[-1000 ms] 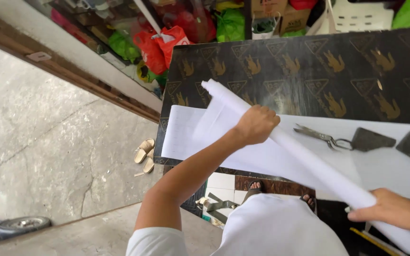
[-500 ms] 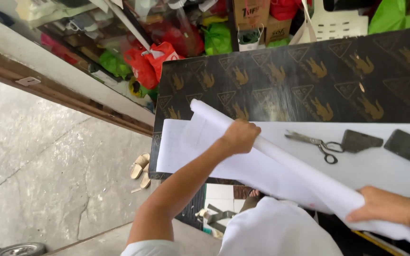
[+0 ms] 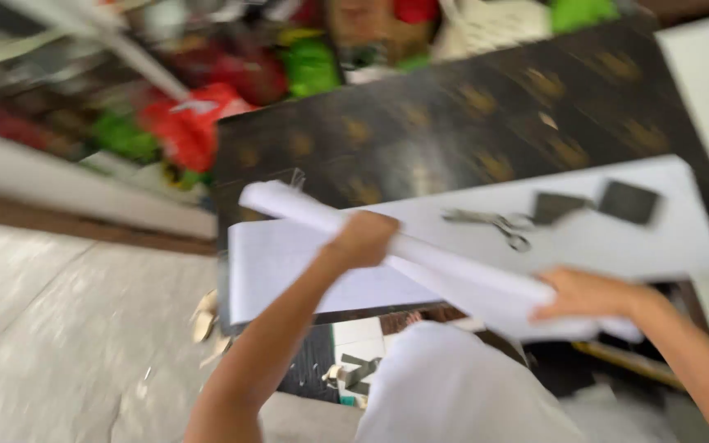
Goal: Cutting strips of white fabric with scissors along marked lines, rolling the strips, and managing fabric weights on a cutting table.
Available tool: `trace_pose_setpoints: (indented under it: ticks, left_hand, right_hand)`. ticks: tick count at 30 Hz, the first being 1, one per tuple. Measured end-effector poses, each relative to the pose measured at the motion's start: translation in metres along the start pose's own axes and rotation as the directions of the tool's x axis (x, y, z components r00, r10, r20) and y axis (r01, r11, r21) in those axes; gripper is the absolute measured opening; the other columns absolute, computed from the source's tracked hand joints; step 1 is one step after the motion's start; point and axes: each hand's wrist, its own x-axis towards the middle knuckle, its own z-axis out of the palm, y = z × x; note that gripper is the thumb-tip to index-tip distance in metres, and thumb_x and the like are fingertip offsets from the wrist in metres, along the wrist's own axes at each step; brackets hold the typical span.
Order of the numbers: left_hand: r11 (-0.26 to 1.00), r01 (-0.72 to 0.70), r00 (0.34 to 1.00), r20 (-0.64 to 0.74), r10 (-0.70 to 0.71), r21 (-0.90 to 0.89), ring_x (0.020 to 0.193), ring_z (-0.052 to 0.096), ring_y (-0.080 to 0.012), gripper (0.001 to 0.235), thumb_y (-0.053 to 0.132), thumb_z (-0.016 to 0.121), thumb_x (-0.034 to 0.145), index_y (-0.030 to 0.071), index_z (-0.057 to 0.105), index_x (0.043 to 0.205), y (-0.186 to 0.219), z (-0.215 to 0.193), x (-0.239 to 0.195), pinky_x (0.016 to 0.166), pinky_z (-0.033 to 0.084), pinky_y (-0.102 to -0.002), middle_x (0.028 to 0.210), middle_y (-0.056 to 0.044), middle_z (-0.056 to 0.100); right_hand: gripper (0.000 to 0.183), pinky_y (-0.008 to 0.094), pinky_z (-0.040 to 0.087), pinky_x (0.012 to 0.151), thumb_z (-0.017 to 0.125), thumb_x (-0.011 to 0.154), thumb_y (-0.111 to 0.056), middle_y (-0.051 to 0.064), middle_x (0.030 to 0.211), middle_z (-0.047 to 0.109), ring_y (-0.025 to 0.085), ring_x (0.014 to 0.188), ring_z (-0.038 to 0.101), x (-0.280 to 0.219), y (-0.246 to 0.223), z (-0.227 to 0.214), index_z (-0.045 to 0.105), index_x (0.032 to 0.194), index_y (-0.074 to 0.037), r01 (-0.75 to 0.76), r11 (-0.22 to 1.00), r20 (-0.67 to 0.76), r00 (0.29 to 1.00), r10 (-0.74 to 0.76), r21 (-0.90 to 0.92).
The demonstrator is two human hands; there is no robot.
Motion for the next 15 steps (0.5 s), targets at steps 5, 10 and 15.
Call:
trace_pose_setpoints:
  ticks: [5,10,15]
  left_hand:
    - [0.94,0.229,0.899,0.424,-0.105,-0.252,0.107,0.073,-0.0398,0.049,0.036,0.07,0.074,0.017,0.074,0.12,-0.011,-0.054,-0.031,0.094,0.058,-0.052,0.106,-0.013,0.078]
    - [0.861,0.374,0.876,0.437,-0.206,-0.344,0.106,0.074,-0.0345,0.049,0.045,0.081,0.075,0.018,0.076,0.115,0.015,-0.073,-0.041,0.095,0.06,-0.048,0.105,-0.011,0.079]
    - [0.922,0.354,0.932,0.139,-0.334,-0.158,0.083,0.077,-0.0222,0.036,0.047,0.079,0.072,0.023,0.074,0.098,0.045,-0.016,-0.034,0.076,0.063,-0.038,0.081,0.002,0.077]
  right_hand:
    - [0.042,0.049,0.055,0.097,0.07,0.091,-0.028,0.021,0.12,0.077,0.033,0.098,0.076,-0.04,0.041,-0.016,0.074,0.128,-0.009,0.37,0.885,-0.44,0.87,-0.223,0.284]
    - [0.075,0.041,0.047,0.106,0.022,0.115,-0.052,0.014,0.106,0.078,0.025,0.103,0.071,-0.015,0.035,-0.005,0.083,0.102,-0.01,0.539,0.619,-0.663,0.748,-0.041,0.571]
    - [0.074,0.032,0.05,0.072,0.024,0.112,-0.06,0.005,0.079,0.074,0.02,0.08,0.069,0.024,0.031,0.032,0.075,0.082,-0.016,0.393,0.452,-0.567,0.74,0.362,0.801]
